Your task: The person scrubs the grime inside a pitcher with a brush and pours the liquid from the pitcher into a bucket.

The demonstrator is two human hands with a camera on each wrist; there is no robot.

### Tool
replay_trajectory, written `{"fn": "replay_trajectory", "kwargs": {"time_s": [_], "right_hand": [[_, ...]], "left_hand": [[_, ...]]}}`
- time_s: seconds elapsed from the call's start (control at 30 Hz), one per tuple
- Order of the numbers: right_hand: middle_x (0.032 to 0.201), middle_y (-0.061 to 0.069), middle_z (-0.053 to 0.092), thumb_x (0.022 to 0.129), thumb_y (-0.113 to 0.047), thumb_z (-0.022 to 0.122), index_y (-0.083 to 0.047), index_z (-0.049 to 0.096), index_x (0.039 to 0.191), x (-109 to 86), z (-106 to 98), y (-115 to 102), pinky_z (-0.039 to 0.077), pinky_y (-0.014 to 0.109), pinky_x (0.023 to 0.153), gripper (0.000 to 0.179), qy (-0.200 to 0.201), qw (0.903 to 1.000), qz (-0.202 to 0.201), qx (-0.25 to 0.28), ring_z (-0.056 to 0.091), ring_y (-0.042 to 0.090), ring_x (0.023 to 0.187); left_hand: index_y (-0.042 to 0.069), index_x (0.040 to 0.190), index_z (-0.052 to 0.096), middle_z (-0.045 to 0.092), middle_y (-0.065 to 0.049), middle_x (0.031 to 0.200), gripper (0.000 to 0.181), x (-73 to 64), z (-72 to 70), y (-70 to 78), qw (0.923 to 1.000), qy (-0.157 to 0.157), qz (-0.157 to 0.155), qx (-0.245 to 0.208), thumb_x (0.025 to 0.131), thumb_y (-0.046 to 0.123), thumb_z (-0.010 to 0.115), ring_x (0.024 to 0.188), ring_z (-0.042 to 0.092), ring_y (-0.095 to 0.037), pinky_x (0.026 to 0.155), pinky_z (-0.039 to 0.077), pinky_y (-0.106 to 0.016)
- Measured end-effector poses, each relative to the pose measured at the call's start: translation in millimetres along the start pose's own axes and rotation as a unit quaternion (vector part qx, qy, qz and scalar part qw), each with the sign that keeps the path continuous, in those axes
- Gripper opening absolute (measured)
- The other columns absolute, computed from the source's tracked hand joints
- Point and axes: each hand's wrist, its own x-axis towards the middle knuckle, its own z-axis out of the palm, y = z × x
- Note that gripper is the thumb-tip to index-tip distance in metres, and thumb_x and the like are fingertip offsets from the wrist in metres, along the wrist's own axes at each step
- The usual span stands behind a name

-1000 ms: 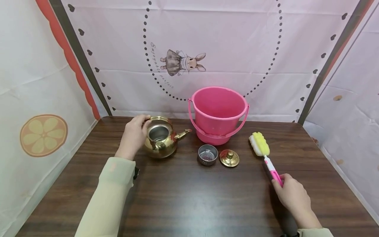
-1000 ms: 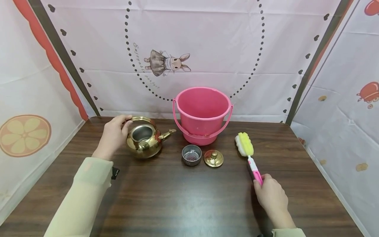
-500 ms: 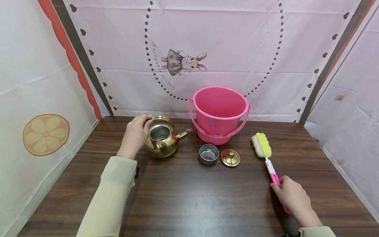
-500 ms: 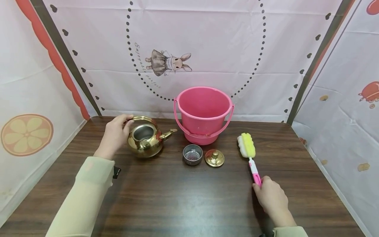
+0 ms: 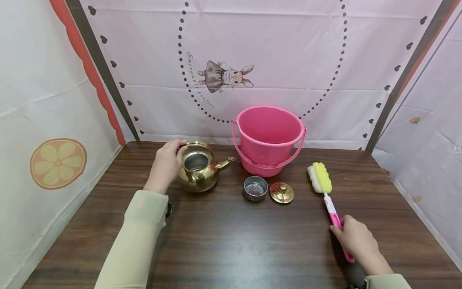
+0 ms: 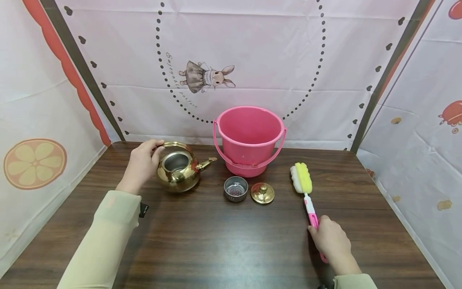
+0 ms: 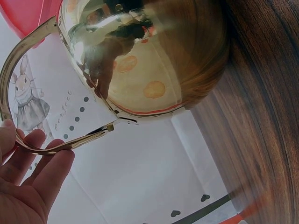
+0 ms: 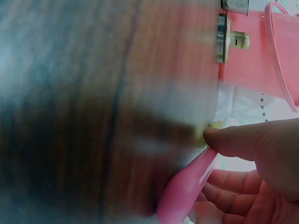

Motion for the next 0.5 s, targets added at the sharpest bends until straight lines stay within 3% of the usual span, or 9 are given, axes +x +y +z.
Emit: {"fn": "replay_trajectory", "kwargs": {"time_s": [0.33,0.5], "right_hand": [[0.071,0.008,0.057,0.088,-0.036,0.061,0.005,0.056,0.107,0.2,-1.6,0.8,0.041,0.035,0.047,0.045,0.0,1.0,-0.006,-0.005,0.055,0.022,0.064],[0.083,0.016,0.061,0.087,-0.041,0.061,0.007,0.054,0.114,0.6,-2.4,1.7,0.045,0.039,0.051,0.056,0.004,0.9999,-0.007,-0.011,0.058,0.026,0.071]], "left_hand": [[-0.004,0.113,0.06,0.062,-0.022,0.11,0.023,0.3,-0.7,1.4,1.0,0.001,0.002,-0.002,0.097,0.011,0.053,0.102,0.061,-0.037,0.086,0.052,-0.047],[-0.004,0.112,0.06,0.063,-0.022,0.11,0.023,0.3,-0.5,0.6,1.0,0.002,0.003,-0.002,0.097,0.011,0.053,0.102,0.061,-0.037,0.086,0.052,-0.048]]}}
